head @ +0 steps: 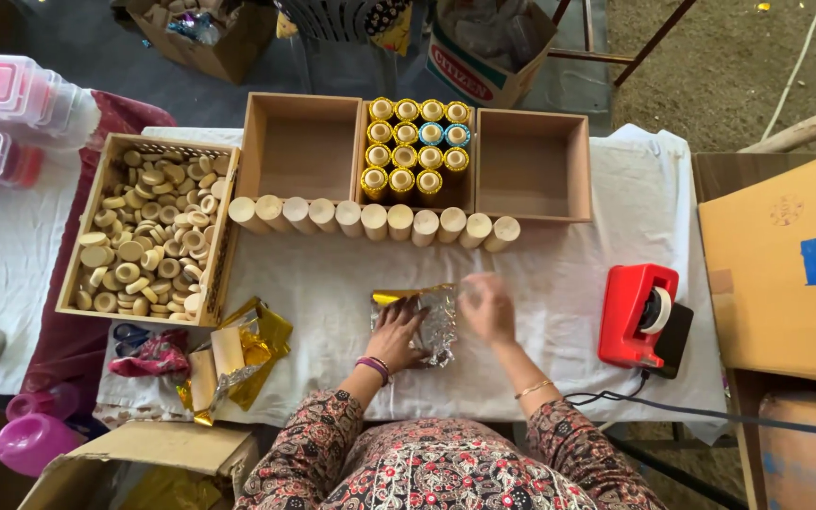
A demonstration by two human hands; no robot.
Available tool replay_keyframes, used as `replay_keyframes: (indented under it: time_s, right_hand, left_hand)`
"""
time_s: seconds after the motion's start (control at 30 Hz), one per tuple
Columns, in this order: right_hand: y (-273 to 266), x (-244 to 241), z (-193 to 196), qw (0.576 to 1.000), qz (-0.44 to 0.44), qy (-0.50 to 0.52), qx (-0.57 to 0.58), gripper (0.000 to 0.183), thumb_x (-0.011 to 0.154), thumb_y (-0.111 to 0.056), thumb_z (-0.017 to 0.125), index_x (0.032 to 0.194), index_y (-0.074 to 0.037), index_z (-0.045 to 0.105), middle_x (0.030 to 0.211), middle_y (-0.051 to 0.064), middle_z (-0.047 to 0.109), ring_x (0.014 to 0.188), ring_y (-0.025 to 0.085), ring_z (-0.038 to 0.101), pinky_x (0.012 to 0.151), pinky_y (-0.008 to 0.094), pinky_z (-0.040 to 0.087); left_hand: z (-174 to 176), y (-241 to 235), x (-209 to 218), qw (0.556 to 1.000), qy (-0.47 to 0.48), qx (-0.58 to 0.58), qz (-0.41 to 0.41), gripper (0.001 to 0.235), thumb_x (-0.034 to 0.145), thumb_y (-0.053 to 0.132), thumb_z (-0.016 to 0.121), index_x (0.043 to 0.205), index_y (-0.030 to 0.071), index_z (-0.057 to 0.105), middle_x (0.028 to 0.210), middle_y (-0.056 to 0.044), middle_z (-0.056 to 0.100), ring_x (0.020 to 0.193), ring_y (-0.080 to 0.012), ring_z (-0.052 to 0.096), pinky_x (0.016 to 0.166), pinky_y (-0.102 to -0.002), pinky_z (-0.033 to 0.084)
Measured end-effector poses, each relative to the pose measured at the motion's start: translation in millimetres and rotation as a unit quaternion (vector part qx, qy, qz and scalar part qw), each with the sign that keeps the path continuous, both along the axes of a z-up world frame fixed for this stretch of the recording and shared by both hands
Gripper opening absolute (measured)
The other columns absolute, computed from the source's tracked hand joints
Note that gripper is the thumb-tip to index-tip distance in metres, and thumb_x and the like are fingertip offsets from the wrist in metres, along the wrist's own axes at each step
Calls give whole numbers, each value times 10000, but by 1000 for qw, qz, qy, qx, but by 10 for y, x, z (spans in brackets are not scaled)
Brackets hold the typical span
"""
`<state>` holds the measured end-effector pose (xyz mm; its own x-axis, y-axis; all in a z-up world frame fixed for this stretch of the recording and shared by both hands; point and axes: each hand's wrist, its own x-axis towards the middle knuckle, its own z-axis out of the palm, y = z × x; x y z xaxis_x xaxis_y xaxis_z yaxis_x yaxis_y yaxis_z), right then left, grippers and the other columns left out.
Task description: The person wipes wooden candle holders with a red cloth, then wraps them in gold foil and places the foil-wrapped holders into a cardboard box with other finished gold-capped pieces.
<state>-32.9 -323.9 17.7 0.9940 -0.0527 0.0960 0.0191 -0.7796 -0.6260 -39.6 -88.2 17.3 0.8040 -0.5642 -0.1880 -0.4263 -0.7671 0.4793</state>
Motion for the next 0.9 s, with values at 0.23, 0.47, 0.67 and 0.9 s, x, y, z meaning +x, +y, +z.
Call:
replay_keyframes:
  time_s: [0.23, 0.47, 0.67, 0.9]
  right_hand:
    - [-522, 575, -223, 965, -191, -154, 90, 641, 752, -141, 840, 1330, -63, 575, 1272, 164, 614, 1140, 351, 608, 937, 433, 521]
    - [-759, 810, -578, 978, -169, -106, 61, 674, 765, -305, 922, 1296, -49, 597, 1233, 186, 630, 1165, 381, 608, 987, 470, 500]
    - [-281, 251, 96, 908, -163, -138, 360, 544, 963, -304, 741, 1368, -70, 464, 1271, 105, 629, 1158, 252, 647, 986, 375, 530]
    - [608, -238, 261, 917, 204, 125, 321, 601, 882, -313, 809, 1372, -115, 522, 1276, 108, 578, 1207, 262, 574, 1025, 395, 492]
  left_hand:
    - [-144, 12, -20, 996, 90, 9, 20, 1010, 719, 602, 748, 1588, 314, 322, 1698, -108, 204, 1549, -332, 160, 1232, -528, 109]
    - [-155, 8, -42, 996, 87, 12, 26, 1005, 735, 595, 770, 1583, 311, 313, 1696, -93, 163, 1576, -312, 90, 1258, -509, 68]
    - [33, -37, 11, 997, 70, 8, 30, 1018, 687, 553, 804, 1568, 317, 351, 1704, -87, 173, 1573, -298, 113, 1258, -492, 69]
    - [-591, 144, -13, 993, 117, -14, 23, 829, 746, 611, 769, 1466, 261, 554, 1577, -125, 496, 1537, -312, 342, 1293, -484, 245]
